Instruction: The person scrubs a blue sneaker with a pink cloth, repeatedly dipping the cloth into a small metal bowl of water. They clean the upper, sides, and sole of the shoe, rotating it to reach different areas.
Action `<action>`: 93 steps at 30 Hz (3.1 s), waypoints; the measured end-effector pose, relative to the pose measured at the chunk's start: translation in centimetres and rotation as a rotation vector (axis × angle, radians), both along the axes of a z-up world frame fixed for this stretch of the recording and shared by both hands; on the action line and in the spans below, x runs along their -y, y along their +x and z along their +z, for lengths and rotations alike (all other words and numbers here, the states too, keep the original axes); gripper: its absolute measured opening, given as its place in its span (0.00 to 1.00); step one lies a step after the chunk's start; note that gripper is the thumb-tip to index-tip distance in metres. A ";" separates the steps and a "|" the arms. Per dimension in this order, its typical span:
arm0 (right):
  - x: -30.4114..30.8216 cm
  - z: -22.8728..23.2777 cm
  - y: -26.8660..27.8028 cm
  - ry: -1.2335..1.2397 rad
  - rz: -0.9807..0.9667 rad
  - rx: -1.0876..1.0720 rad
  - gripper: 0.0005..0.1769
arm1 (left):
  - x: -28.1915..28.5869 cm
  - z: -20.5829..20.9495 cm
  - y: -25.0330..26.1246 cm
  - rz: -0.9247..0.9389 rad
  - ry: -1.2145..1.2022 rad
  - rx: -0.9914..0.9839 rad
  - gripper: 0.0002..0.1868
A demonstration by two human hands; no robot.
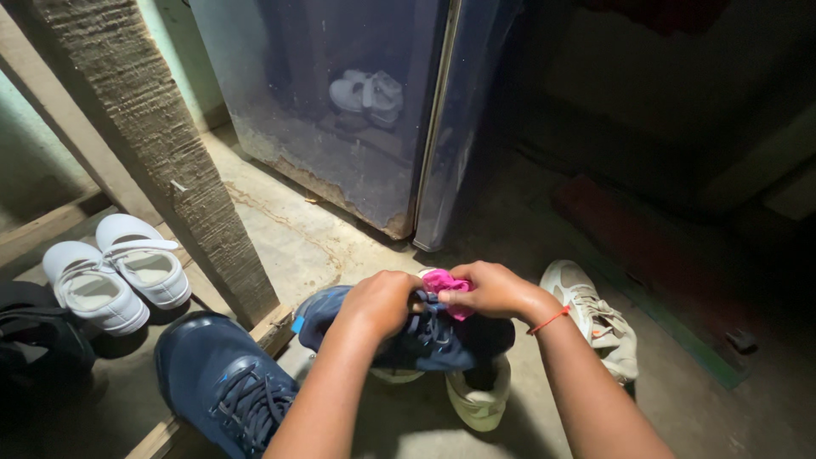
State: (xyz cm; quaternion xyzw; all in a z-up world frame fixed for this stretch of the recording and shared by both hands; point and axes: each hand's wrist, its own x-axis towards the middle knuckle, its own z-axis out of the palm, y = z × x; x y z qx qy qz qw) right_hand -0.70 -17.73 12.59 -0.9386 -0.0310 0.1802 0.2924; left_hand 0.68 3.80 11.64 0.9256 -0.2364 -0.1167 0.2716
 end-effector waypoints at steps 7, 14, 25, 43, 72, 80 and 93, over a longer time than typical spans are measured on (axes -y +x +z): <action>-0.5 -0.7 0.0 -0.201 0.029 0.054 0.31 | -0.3 0.1 0.7 -0.102 0.077 0.224 0.14; -0.9 -1.1 -0.3 -0.203 0.083 -0.075 0.31 | 0.6 -1.0 0.9 -0.102 0.032 0.547 0.08; -2.2 -1.2 -1.7 -0.096 0.057 -0.194 0.22 | 1.8 0.7 0.8 -0.169 -0.168 0.641 0.06; 1.0 -4.7 0.1 0.272 -0.180 -0.067 0.15 | 1.1 -7.6 -3.3 0.406 -0.499 0.406 0.18; 2.6 -9.6 4.7 0.855 -0.495 0.251 0.26 | 1.3 -11.6 -0.5 0.549 -1.140 -0.067 0.20; 1.1 -8.5 3.6 0.453 -0.312 0.506 0.23 | 2.0 -14.9 1.7 0.627 -1.204 -0.430 0.14; -7.3 -4.2 0.4 -0.010 -0.024 0.770 0.12 | -0.4 -19.9 3.5 0.805 -0.710 -0.305 0.29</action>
